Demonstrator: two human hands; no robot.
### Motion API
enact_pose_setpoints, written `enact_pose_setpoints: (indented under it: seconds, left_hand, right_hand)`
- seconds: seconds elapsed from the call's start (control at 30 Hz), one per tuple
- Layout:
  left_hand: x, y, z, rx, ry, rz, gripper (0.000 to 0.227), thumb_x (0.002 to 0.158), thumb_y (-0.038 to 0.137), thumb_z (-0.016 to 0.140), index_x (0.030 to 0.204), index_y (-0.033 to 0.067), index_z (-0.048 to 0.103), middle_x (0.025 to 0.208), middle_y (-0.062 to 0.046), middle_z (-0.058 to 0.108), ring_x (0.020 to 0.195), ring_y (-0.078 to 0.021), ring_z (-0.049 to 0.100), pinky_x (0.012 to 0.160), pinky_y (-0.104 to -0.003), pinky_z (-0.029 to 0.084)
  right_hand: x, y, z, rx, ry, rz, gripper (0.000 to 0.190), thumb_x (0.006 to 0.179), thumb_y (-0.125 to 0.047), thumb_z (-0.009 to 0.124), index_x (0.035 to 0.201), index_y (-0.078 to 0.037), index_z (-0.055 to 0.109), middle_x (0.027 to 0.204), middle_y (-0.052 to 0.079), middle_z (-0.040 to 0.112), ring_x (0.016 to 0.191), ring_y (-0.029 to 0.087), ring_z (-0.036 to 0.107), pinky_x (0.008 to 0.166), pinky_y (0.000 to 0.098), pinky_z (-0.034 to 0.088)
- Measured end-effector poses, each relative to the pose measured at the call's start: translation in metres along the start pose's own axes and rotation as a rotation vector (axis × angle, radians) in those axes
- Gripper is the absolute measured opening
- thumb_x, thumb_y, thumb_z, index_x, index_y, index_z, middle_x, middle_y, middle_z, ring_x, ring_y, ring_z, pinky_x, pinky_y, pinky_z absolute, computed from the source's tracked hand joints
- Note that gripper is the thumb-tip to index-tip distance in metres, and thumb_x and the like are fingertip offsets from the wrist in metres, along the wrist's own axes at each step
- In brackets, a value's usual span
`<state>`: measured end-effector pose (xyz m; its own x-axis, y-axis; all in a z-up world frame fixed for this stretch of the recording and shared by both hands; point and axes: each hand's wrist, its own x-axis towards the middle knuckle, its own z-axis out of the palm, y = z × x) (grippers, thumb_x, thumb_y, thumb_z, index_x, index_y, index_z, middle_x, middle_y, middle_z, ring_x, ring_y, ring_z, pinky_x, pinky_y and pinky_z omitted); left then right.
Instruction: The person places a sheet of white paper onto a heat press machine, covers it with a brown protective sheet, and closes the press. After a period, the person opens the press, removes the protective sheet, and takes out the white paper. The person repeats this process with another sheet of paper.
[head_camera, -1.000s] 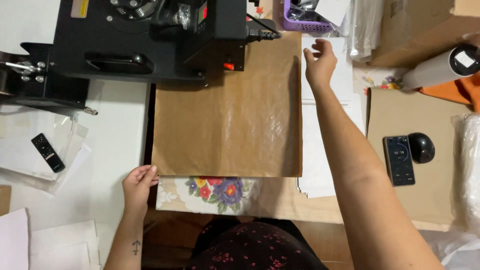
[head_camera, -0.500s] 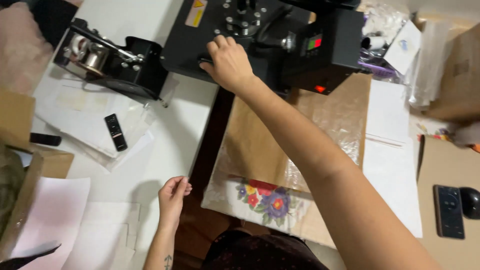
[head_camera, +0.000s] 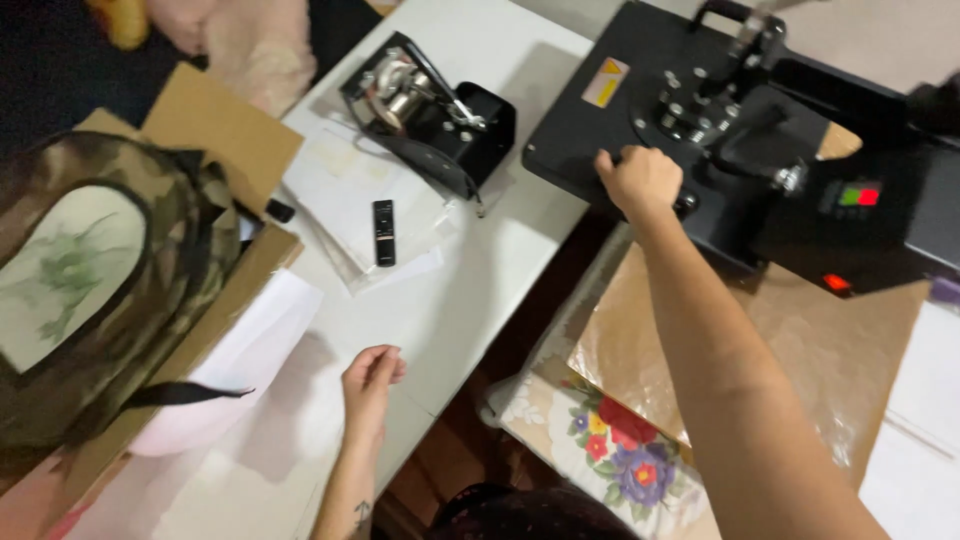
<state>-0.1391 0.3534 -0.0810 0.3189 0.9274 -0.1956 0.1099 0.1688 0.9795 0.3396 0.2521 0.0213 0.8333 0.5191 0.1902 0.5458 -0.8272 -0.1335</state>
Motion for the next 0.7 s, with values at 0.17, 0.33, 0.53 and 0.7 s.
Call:
enact_pose_setpoints:
  seconds: [0.17,0.33,0.53,0.7]
  left_hand:
    - [-0.005,0.031,0.024,-0.065,-0.154,0.002,0.018,0.094,0.014,0.071,0.104,-0.0005,0.072,0.08,-0.017,0.07,0.075,-0.0213,0.071,0.075,-0.032,0.06]
    - [0.007,0.073,0.065,-0.064,-0.29,0.138,0.015,0.096,0.014,0.069,0.104,0.0017,0.071,0.079,-0.013,0.069,0.076,-0.0172,0.07,0.074,-0.029,0.06]
    - [0.018,0.132,0.177,-0.008,-0.521,0.429,0.009,0.097,0.012,0.068,0.101,0.0047,0.071,0.076,-0.006,0.068,0.072,-0.0102,0.064,0.07,-0.023,0.056]
    - [0.031,0.157,0.268,0.077,-0.619,0.65,0.016,0.096,0.012,0.071,0.11,0.0065,0.067,0.083,-0.006,0.072,0.074,-0.01,0.065,0.07,-0.022,0.053]
  right_hand:
    - [-0.023,0.007,-0.01,-0.141,-0.094,0.023,0.057,0.096,-0.063,0.048,0.1,-0.017,0.082,0.09,0.014,0.079,0.085,0.037,0.075,0.072,0.0442,0.055]
    - [-0.084,0.024,-0.031,-0.123,-0.125,-0.013,0.053,0.094,-0.062,0.05,0.101,-0.02,0.082,0.088,0.015,0.079,0.084,0.039,0.075,0.072,0.0445,0.056]
    - [-0.166,0.116,-0.046,-0.04,-0.057,-0.331,0.052,0.088,-0.069,0.051,0.077,-0.022,0.07,0.064,0.006,0.068,0.071,0.029,0.072,0.068,0.0377,0.056]
    - [-0.226,0.204,-0.078,0.085,0.011,-0.641,0.046,0.088,-0.061,0.055,0.065,-0.021,0.053,0.058,0.002,0.06,0.067,0.023,0.068,0.067,0.0366,0.054]
